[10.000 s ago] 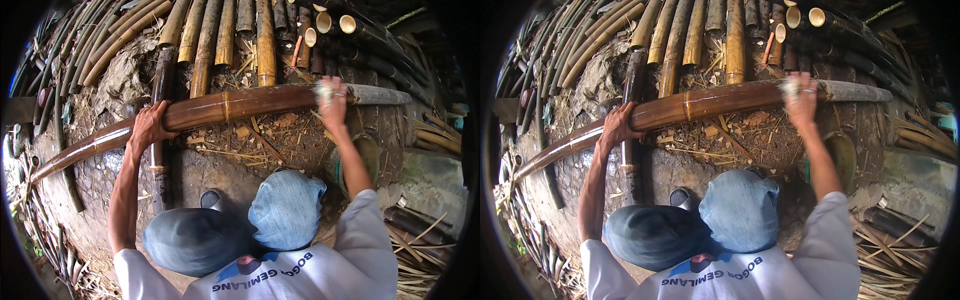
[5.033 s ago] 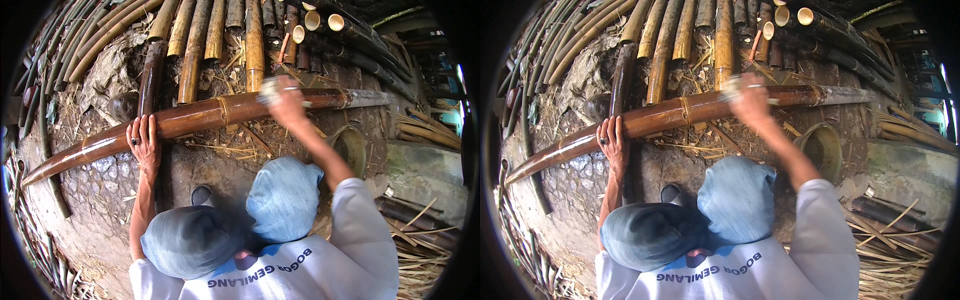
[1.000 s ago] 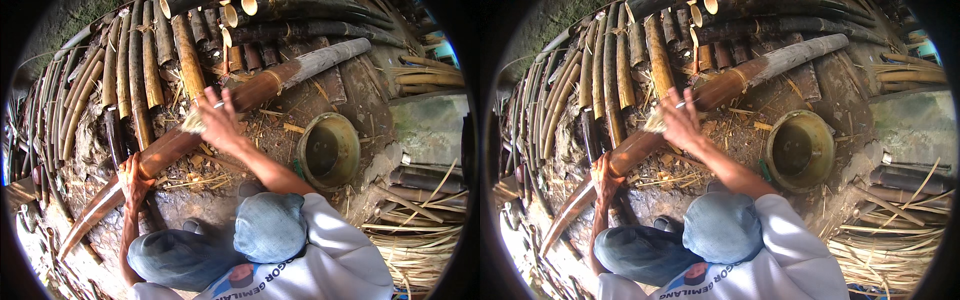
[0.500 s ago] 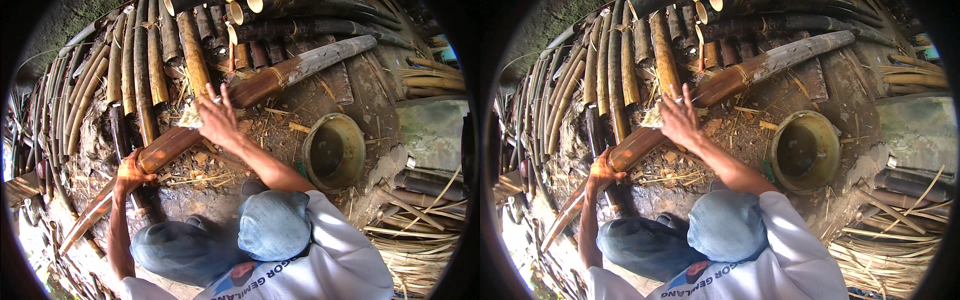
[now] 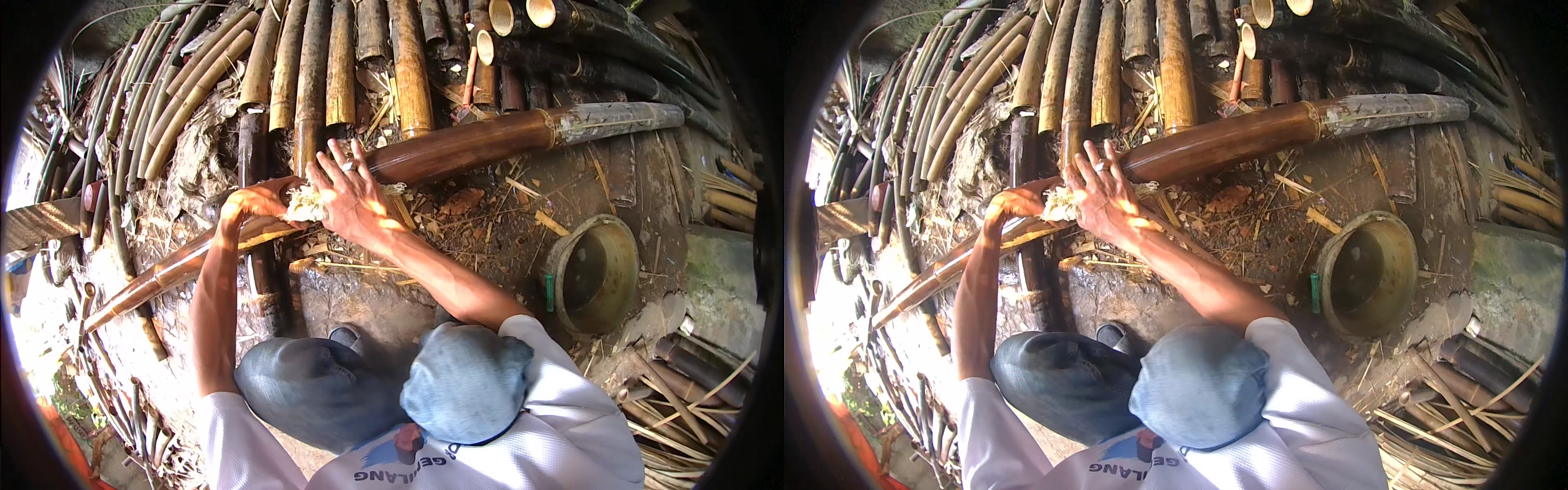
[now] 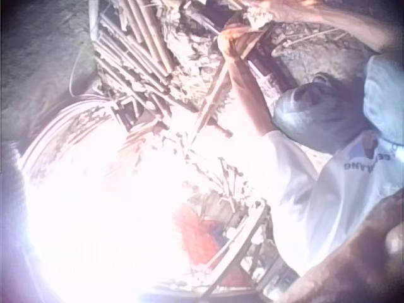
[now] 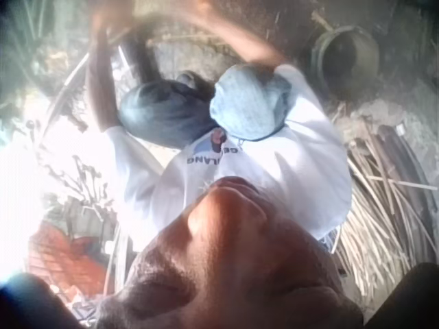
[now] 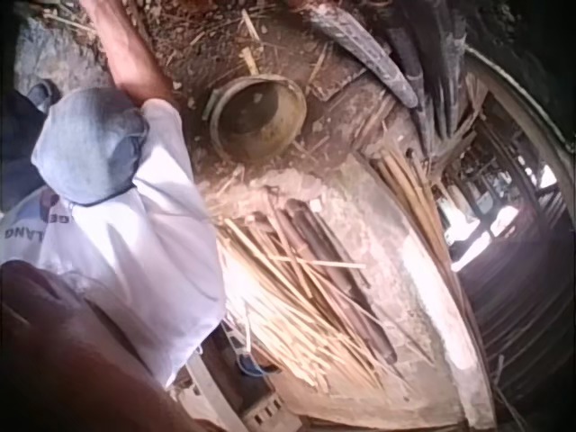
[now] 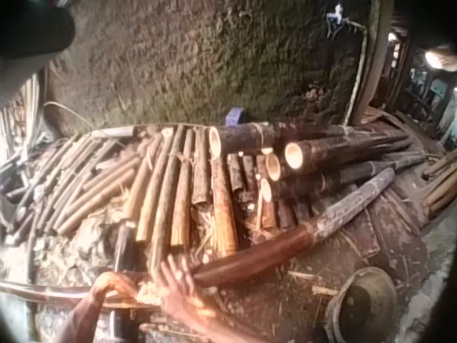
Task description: The person sits on the ground and rubs a long bamboo pole with a cloth, repeatedly dipping the cloth into a bucket of liquid. The person rotates the pole to cover different sections and continues the rubbing motion along its length.
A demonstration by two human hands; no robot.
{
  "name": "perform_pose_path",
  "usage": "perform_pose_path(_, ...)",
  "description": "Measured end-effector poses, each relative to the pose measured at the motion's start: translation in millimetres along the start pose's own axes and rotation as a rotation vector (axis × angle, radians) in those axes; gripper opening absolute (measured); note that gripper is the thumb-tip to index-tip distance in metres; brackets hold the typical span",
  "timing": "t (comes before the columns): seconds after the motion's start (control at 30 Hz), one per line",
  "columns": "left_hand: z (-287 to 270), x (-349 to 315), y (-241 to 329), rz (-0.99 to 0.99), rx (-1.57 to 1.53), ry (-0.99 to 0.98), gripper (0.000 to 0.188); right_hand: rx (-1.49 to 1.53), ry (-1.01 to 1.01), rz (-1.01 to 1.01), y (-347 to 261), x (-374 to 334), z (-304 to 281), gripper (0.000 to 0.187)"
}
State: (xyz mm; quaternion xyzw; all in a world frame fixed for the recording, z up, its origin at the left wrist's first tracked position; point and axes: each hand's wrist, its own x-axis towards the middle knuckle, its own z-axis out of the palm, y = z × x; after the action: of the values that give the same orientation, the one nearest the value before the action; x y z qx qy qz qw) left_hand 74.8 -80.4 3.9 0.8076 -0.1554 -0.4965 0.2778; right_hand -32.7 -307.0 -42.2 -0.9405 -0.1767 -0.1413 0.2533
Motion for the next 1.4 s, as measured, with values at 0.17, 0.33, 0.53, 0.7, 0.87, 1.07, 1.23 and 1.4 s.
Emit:
perform_pose_path(0.17, 32.4, -37.5, 12.5, 0.136, 0.264, 0.457, 0.092, -0.292, 0.135, 0.059, 95.7, -25.5, -27.4, 0.071)
perform_pose_path(0.33, 45.7, 3.6, 46.3, 0.033, 0.259, 0.616, 0.076, -0.017, 0.289, 0.841, 259.6, -99.4, -176.7, 0.041)
perform_pose_path(0.53, 15.4, 1.8, -35.2, 0.510, 0.817, 0.622, 0.081, 0.924, 0.430, 1.228, 252.4, -277.5, -321.7, 0.042)
perform_pose_path(0.7, 6.5, 59.0, -22.2, 0.186, 0.273, 0.364, 0.074, -0.330, -0.188, 1.518, 281.7, -432.2, -255.7, 0.044)
perform_pose_path(0.87, 6.7, 52.7, 3.3, -0.016, 0.139, 0.345, 0.077, 0.159, -0.145, 1.535, 279.1, -448.4, -187.3, 0.040)
perform_pose_path(1.07, 2.9, 58.3, 28.7, 0.173, -0.034, 0.222, 0.067, 1.288, 0.561, 1.092, 209.3, -293.8, -278.2, 0.030)
perform_pose_path(1.23, 1.1, 79.7, 68.6, 0.339, -0.480, 0.059, 0.084, 0.451, 0.092, 0.954, 110.3, -56.5, -152.1, 0.052)
perform_pose_path(1.4, 4.0, 103.1, 105.1, 0.111, -0.960, -0.093, 0.113, -0.024, 0.195, -0.144, 37.3, 4.5, -7.1, 0.040)
